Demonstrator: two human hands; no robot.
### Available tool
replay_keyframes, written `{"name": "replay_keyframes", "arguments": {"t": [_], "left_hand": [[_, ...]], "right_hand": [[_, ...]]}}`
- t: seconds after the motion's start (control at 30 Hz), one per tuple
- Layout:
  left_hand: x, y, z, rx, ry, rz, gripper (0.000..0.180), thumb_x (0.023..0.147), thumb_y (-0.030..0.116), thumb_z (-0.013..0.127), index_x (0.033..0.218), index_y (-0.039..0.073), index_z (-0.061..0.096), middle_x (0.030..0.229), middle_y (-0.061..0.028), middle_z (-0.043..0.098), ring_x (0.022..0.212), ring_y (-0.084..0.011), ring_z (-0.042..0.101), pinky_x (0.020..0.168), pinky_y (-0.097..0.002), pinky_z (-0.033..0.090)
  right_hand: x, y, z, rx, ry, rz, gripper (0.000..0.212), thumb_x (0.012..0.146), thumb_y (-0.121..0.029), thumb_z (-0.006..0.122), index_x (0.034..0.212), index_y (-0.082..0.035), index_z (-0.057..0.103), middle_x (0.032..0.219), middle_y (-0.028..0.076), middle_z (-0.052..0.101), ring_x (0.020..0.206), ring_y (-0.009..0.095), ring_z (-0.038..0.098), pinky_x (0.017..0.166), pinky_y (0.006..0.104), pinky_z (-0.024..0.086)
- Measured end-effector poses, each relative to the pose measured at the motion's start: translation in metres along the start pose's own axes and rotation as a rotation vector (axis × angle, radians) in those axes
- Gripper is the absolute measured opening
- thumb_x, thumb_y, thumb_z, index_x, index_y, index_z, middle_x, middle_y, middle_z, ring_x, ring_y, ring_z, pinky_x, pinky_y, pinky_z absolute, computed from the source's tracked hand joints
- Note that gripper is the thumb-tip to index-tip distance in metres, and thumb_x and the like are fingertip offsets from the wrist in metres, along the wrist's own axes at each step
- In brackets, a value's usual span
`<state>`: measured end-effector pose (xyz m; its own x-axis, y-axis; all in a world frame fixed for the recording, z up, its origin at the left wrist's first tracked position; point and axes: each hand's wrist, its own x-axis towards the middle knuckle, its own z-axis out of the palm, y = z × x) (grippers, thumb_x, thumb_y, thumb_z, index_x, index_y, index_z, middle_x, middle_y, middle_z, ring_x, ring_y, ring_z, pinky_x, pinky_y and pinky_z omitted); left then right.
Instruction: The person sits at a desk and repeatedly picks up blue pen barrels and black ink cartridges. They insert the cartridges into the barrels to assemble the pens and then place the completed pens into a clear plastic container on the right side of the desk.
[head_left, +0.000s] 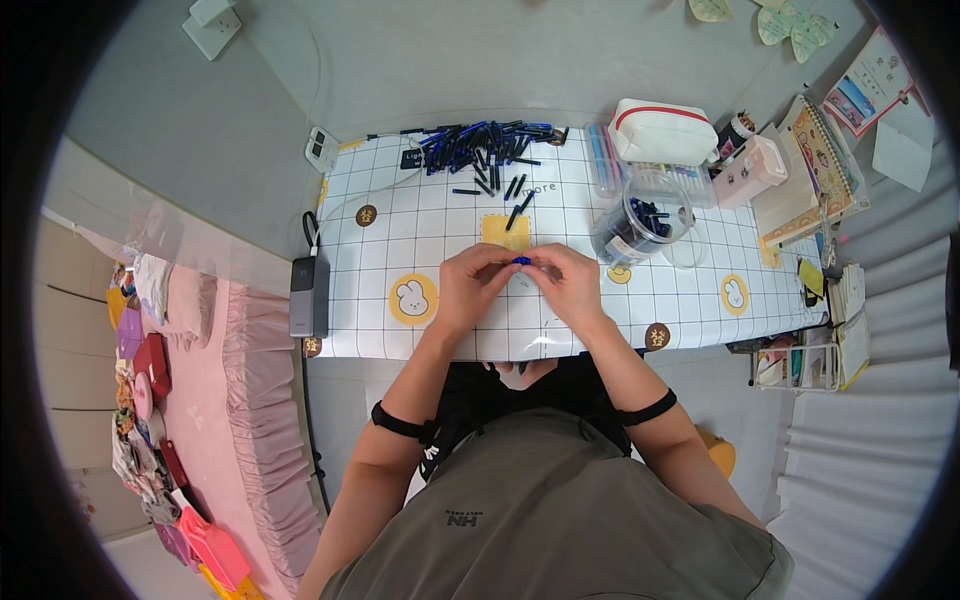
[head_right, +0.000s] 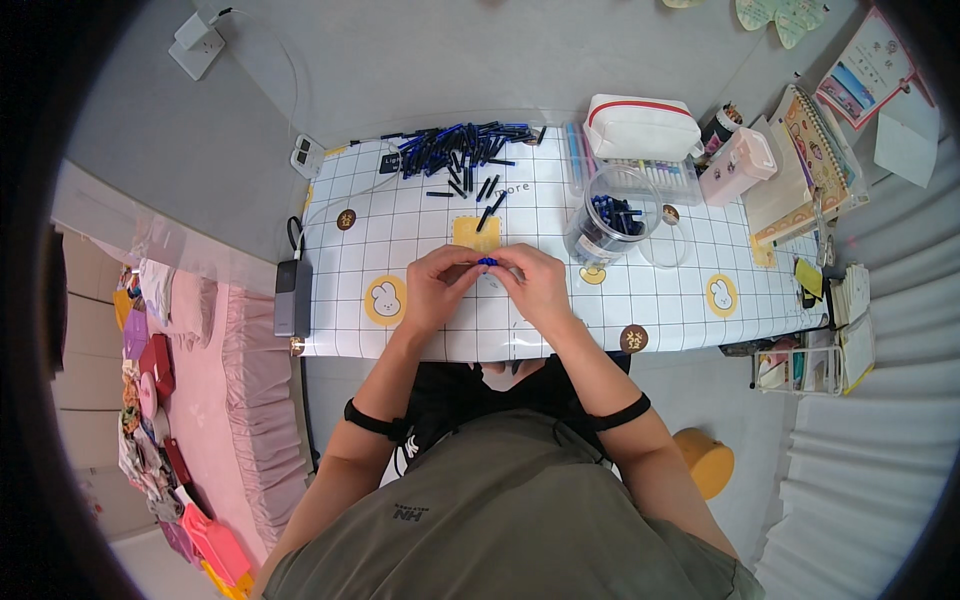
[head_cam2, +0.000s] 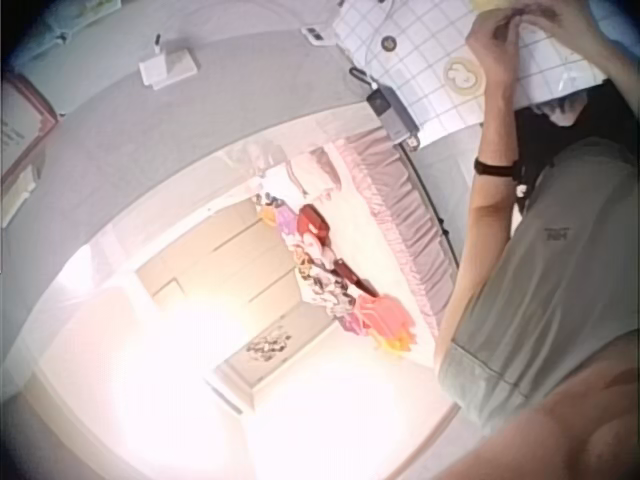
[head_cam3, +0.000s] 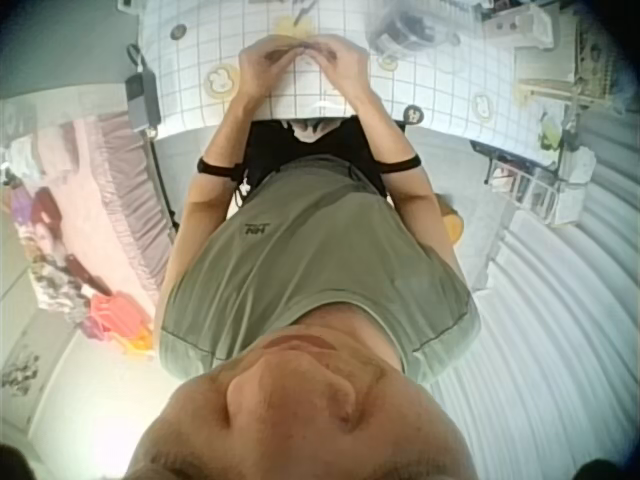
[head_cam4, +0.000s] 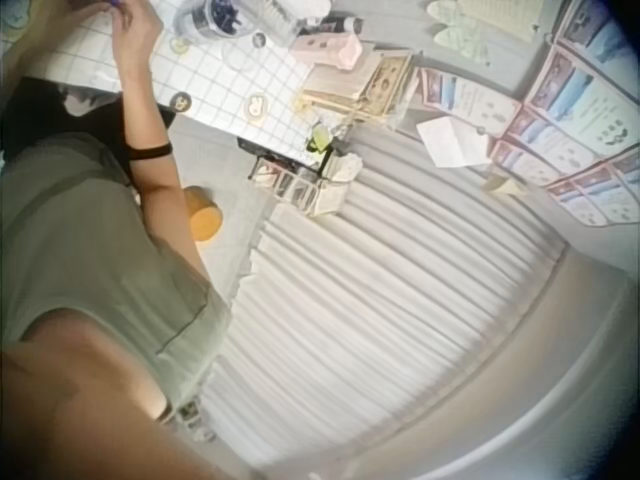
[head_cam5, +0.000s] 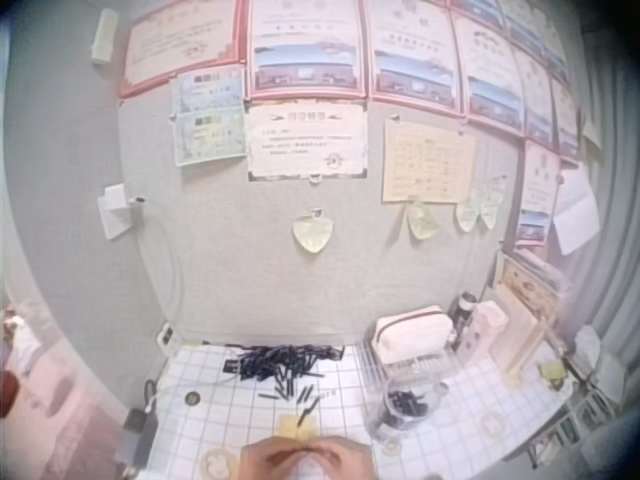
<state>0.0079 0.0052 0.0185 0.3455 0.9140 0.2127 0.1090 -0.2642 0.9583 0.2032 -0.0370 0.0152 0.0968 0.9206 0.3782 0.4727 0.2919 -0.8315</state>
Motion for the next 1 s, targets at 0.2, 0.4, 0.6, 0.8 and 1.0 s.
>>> {"name": "replay_keyframes", "arguments": {"t": [0.2, 0.4, 0.6, 0.8, 1.0], "left_hand": [[-0.002, -0.004, 0.002, -0.041, 0.002, -0.015, 0.02, 0.098, -0.005, 0.081, 0.118, -0.004, 0.08, 0.116, -0.0095, 0.081, 0.106, -0.018, 0.08, 0.093, -0.0286, 0.066], [-0.002, 0.004, 0.003, 0.02, 0.027, -0.019, 0.02, 0.097, -0.003, 0.084, 0.116, -0.002, 0.081, 0.108, -0.0074, 0.083, 0.101, -0.0168, 0.081, 0.09, -0.0296, 0.066], [0.001, 0.01, 0.006, 0.135, 0.008, 0.045, 0.016, 0.096, 0.0, 0.085, 0.112, -0.002, 0.081, 0.105, -0.0081, 0.082, 0.098, -0.0179, 0.082, 0.089, -0.0307, 0.067], [0.01, 0.064, 0.011, 0.12, -0.055, 0.154, 0.015, 0.097, -0.001, 0.084, 0.112, -0.001, 0.081, 0.108, -0.0099, 0.081, 0.099, -0.0191, 0.082, 0.09, -0.0318, 0.067], [0.04, 0.12, 0.054, 0.011, -0.016, 0.44, 0.025, 0.096, -0.005, 0.082, 0.121, 0.0, 0.082, 0.11, -0.0101, 0.082, 0.099, -0.0183, 0.081, 0.088, -0.0296, 0.066]], "right_hand": [[0.0, 0.0, 0.0, 0.015, 0.003, 0.027, 0.024, 0.09, -0.003, 0.09, 0.112, -0.002, 0.08, 0.1, 0.01, 0.084, 0.094, 0.02, 0.084, 0.081, 0.0297, 0.066], [-0.003, 0.007, 0.004, 0.008, 0.019, 0.044, 0.027, 0.09, -0.005, 0.091, 0.114, -0.003, 0.079, 0.101, 0.011, 0.085, 0.094, 0.019, 0.084, 0.081, 0.0302, 0.066], [-0.006, -0.001, -0.001, -0.091, 0.053, -0.095, 0.023, 0.092, -0.003, 0.088, 0.113, -0.003, 0.078, 0.103, 0.011, 0.084, 0.095, 0.023, 0.084, 0.079, 0.0315, 0.066], [-0.006, -0.043, -0.037, -0.066, 0.161, -0.152, 0.019, 0.093, 0.001, 0.083, 0.111, -0.002, 0.078, 0.104, 0.012, 0.082, 0.091, 0.028, 0.082, 0.076, 0.034, 0.064], [0.006, -0.073, -0.098, -0.067, 0.384, -0.249, 0.019, 0.095, 0.003, 0.081, 0.113, -0.002, 0.079, 0.104, 0.012, 0.082, 0.091, 0.024, 0.081, 0.079, 0.0322, 0.063]]}}
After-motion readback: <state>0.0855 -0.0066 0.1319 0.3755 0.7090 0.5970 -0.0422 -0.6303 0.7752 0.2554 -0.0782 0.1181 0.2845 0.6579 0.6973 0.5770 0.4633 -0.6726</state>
